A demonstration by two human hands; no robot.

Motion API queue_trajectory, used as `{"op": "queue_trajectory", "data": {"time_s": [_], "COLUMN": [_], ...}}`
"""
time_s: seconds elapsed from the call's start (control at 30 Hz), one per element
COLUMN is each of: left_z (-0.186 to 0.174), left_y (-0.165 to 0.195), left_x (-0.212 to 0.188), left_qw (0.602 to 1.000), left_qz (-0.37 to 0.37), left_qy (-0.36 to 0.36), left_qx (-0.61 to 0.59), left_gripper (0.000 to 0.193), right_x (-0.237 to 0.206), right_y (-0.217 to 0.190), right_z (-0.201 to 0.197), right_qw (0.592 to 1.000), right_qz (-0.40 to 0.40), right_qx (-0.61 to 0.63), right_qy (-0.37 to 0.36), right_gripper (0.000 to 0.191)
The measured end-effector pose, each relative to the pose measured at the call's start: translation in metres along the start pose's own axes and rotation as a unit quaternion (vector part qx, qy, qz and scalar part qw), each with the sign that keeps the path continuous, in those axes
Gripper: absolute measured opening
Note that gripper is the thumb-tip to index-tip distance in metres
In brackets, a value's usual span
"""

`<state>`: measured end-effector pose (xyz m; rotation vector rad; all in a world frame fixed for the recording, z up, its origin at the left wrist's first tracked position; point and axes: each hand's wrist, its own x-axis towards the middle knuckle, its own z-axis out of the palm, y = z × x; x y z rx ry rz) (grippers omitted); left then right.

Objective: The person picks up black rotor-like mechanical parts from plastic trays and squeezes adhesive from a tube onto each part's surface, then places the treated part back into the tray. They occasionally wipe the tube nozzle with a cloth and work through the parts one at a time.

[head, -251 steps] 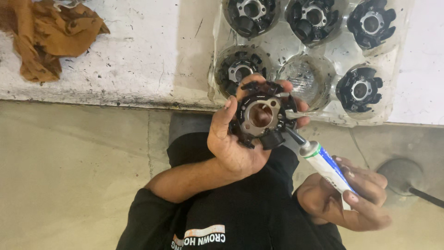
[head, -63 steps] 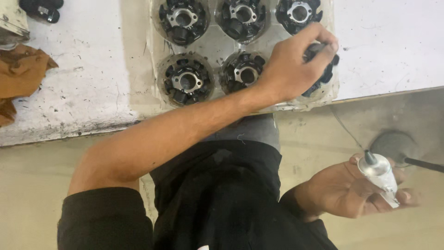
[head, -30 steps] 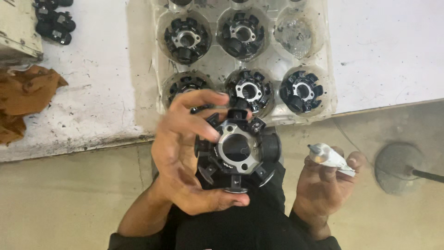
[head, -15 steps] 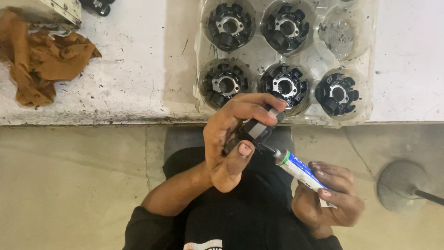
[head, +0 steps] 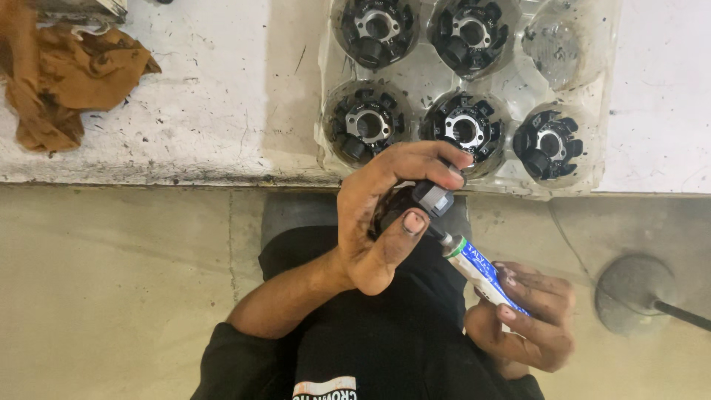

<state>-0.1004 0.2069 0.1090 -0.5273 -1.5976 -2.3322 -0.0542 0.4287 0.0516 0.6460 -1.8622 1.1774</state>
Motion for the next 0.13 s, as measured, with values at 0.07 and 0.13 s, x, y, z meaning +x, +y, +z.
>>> {"op": "queue_trajectory", "data": {"time_s": [0.07, 0.13], "left_z": [-0.002, 0.003], "left_y": [-0.009, -0.024], "left_x": [-0.007, -0.017], "left_qw": [0.999, 0.999], "left_qz": [-0.01, -0.017], "left_qy": [0.003, 0.006], "left_qx": [-0.034, -0.045], "left_gripper": [0.036, 0.036], "right_x": [0.001, 0.0], "right_y": [-0.003, -0.004], "right_z": [-0.005, -0.005], "right_qw": [1.0, 1.0], "right_qz": [0.01, 0.016], "right_qx": [-0.01, -0.02], "right_qy": [-0.026, -0.018], "right_gripper": [0.021, 0.022]}}
